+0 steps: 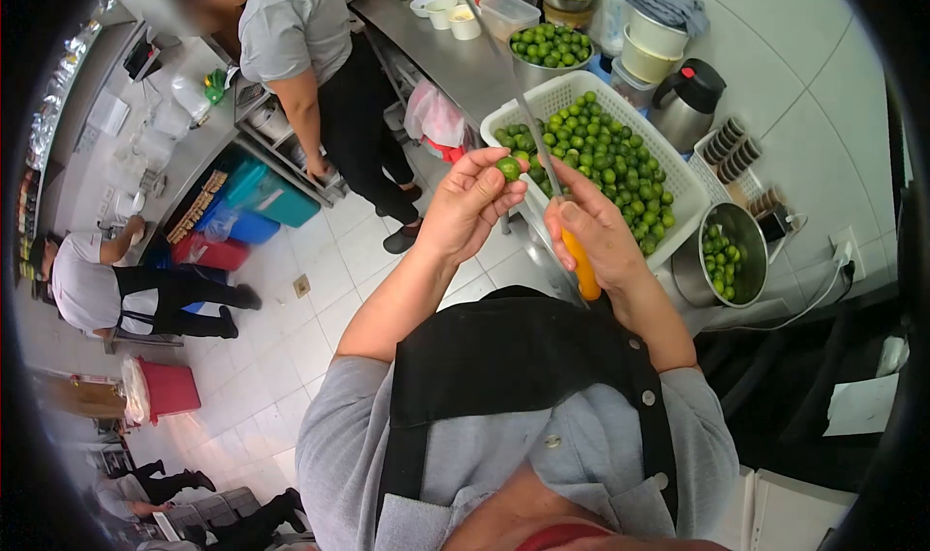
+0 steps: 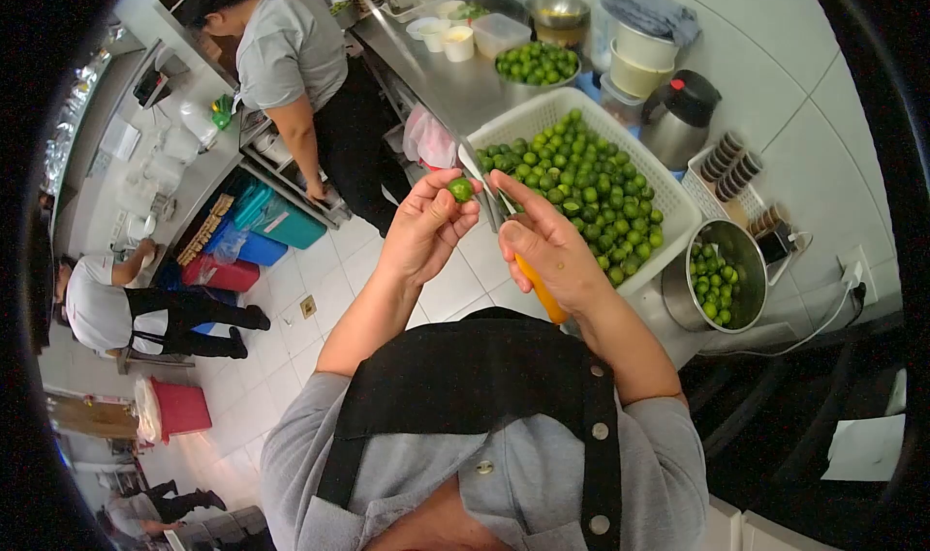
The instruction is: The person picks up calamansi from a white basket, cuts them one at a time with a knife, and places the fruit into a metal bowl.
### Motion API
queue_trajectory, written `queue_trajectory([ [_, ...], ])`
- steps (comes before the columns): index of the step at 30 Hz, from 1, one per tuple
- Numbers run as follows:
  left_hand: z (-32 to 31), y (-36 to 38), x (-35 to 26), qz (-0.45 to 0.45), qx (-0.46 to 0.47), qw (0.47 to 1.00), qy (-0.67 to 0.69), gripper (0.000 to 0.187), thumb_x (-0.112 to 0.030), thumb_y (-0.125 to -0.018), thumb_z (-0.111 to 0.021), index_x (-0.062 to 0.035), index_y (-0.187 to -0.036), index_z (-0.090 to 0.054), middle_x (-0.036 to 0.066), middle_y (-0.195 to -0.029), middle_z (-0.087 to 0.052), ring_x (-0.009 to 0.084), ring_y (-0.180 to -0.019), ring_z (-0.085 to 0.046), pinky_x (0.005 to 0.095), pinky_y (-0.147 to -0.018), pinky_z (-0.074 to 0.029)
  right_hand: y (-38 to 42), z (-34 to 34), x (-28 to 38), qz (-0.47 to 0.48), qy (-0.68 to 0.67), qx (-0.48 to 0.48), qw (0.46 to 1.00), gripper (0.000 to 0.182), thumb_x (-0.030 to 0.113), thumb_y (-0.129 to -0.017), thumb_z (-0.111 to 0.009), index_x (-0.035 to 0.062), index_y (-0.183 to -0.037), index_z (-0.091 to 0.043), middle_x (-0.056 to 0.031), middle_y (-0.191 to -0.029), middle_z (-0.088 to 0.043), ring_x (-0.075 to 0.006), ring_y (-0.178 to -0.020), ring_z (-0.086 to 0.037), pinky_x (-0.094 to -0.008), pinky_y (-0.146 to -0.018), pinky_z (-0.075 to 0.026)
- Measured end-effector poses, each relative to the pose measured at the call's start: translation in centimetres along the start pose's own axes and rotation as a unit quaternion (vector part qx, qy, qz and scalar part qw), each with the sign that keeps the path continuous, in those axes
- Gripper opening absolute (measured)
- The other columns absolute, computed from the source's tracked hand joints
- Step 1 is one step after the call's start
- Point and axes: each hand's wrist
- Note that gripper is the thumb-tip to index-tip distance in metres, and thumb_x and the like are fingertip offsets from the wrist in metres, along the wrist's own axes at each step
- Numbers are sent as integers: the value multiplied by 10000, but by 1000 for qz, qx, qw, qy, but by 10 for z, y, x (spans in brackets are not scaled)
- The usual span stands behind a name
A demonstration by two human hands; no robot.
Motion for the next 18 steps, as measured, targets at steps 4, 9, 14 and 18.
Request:
queue_trajectory([
  [4,3,-2,7,-14,-10,998,-57,314,-63,-873,-610,-43,-1172,-518,97,-994,-640,156,-874,-641,267,-770,-521,1,0,0,-4,105,6,994,647,117,-871,-606,69,-1431,-285,-16,-832,-516,-50,-591,-460,-194,-537,-418],
  [9,-5,-5,10,-44,-25,986,-161,344,-51,-833,-647,4,-1155,-538,97,-909,-646,183,-814,-646,297,-738,-524,2,-9,-1,74,233,-10,970,714,65,-811,-680,39,-1418,-306,-35,-1051,-523,-50,-823,-432,-198,-751,-390],
  [14,-6,-9,11,-57,-10,975,-213,318,33,-825,-598,15,-1137,-540,74,-890,-650,154,-785,-630,278,-739,-503,5,-2,0,52,228,-8,972,683,70,-817,-673,46,-1409,-332,12,-888,-502,-36,-726,-430,-178,-625,-384],
  [18,0,-11,13,-37,42,984,-171,292,-22,-859,-609,-5,-1143,-541,76,-974,-636,148,-855,-619,290,-798,-507,5,7,-2,52,184,-19,981,615,119,-856,-632,49,-1398,-351,29,-789,-479,-23,-576,-420,-167,-489,-356],
])
Point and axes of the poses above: each hand's wrist, its own y-axis away from the middle knuckle, its own z-axis out of the back of the hand, x = y × z
